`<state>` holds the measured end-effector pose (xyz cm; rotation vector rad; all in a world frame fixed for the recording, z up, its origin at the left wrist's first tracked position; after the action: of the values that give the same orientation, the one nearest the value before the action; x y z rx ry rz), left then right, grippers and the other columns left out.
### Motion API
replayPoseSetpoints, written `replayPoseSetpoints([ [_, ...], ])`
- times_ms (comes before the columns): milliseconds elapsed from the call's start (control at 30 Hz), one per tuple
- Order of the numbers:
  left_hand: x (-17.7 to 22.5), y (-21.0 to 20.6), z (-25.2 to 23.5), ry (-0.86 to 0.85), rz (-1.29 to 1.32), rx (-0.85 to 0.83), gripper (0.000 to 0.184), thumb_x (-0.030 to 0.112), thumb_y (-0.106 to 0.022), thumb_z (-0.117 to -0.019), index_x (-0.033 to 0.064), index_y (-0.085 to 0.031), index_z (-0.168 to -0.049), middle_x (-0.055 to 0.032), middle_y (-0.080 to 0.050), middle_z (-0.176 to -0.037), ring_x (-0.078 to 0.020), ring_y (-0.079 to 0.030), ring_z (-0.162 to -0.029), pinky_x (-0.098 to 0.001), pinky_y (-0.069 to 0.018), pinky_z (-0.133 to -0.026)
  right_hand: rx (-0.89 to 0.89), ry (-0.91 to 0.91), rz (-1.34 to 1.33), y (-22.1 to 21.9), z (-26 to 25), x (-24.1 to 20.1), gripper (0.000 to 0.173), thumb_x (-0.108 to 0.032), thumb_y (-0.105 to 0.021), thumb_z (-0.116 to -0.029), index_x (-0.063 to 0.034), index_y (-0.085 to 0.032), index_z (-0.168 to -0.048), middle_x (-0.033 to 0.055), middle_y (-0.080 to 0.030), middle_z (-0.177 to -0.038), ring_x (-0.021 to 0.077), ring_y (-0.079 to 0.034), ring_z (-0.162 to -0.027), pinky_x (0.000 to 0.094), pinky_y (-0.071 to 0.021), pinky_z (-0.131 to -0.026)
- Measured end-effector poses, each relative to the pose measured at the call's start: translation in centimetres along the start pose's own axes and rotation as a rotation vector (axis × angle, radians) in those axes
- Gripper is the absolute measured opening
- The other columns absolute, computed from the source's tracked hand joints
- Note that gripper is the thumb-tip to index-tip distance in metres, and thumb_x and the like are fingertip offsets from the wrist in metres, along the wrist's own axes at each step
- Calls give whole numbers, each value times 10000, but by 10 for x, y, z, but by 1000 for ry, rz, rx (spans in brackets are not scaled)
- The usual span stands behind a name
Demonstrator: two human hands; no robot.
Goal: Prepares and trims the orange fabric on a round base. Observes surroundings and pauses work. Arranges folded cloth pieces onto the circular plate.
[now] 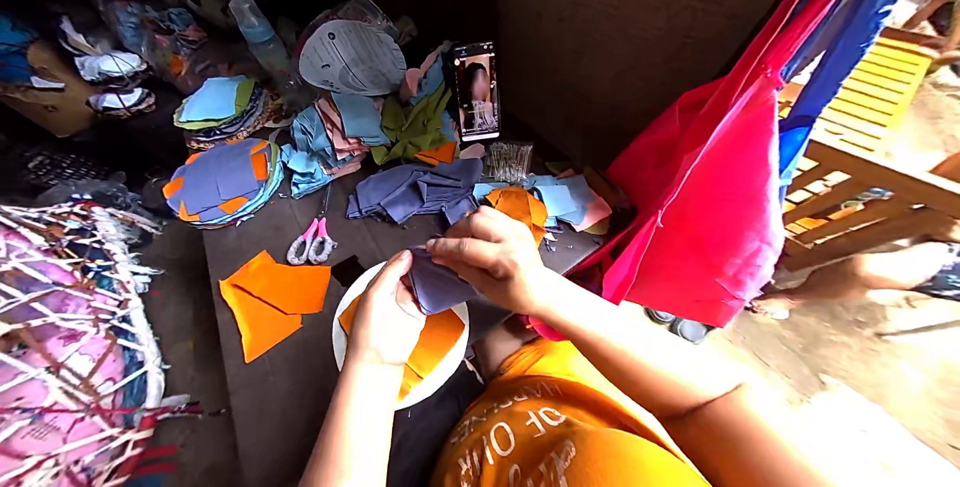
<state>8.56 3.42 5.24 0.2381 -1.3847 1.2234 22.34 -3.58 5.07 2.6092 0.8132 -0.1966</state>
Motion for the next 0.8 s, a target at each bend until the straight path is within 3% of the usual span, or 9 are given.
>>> replayPoseSetpoints([
  [133,1,14,13,-15,71,84,392,201,-262,-1111,47,-611,-1021,-88,-727,-899,-158,-737,-835,-323,-623,-772,-52,82,-39,-8,0,-21,122,-103,-679,-951,-85,-799,-960,83,-723,-916,185,-655,-888,292,-525,-785],
  [233,4,31,16,-128,60,144,411,184,-239,-1106,51,-618,-1019,-74,-730,-891,-147,-734,-838,-311,-618,-781,-100,-46,-200,-8,-7,-28,118,-60,-659,-933,-1,-762,-937,110,-740,-930,179,-686,-905,303,-553,-816],
  [367,17,67,19,-398,-41,257,334,90,-260,-1088,44,-583,-1018,-59,-734,-889,-151,-735,-864,-328,-603,-852,-286,-562,-364,-6,-16,-21,87,-88,-618,-979,-21,-646,-1026,21,-648,-762,34,-581,-596,203,-499,-550],
  [467,25,84,32,-475,-148,283,331,-22,-344,-992,118,-589,-819,32,-674,-749,-31,-655,-675,-188,-572,-681,-402,-780,-538,-9,-19,-15,91,-69,-608,-1006,-55,-692,-1038,-6,-669,-761,11,-575,-589,176,-483,-548],
  [533,24,90,42,-451,-278,186,218,-36,-400,-947,134,-530,-903,66,-599,-766,48,-470,-507,-92,-425,-489,-431,-842,-603,-14,-18,-16,127,-50,-599,-1010,-44,-720,-1050,3,-695,-798,15,-606,-629,174,-506,-580],
  [600,17,92,51,-425,-420,5,142,88,-463,-975,136,-525,-1093,83,-665,-896,75,-451,-501,-84,-381,-461,-444,-859,-587,-20,-18,-20,107,-38,-622,-992,-40,-727,-1005,0,-687,-772,9,-591,-618,175,-494,-575],
  [667,7,89,59,-448,-634,-141,458,363,-610,-980,63,-487,-1303,86,-673,-1055,89,-542,-683,-95,-448,-579,-457,-826,-503,-26,-19,-27,39,-44,-678,-948,-51,-712,-931,-22,-643,-706,-7,-541,-576,172,-454,-543],
  [733,-4,83,65,-450,-777,-149,820,530,-722,-861,-34,-462,-1397,-1,-659,-1159,-2,-614,-1012,-195,-519,-844,-475,-792,-455,-32,-19,-34,68,-81,-725,-921,-71,-675,-876,-43,-617,-675,-14,-541,-575,170,-454,-548],
  [800,-11,80,67,-414,-803,-97,734,380,-773,-830,-42,-501,-1366,-49,-667,-1172,-54,-630,-1097,-238,-528,-932,-471,-790,-466,-37,-17,-37,102,-94,-732,-927,-80,-649,-868,-53,-598,-657,-16,-526,-566,164,-436,-543],
])
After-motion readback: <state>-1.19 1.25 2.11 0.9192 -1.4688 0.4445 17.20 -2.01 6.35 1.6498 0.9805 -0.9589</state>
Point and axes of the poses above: each hand's wrist, its own z-axis away from the middle knuckle, its own y-axis out of the back of the hand, x = y × z, the point moved 3 cm from there along -z, towards the middle knuckle
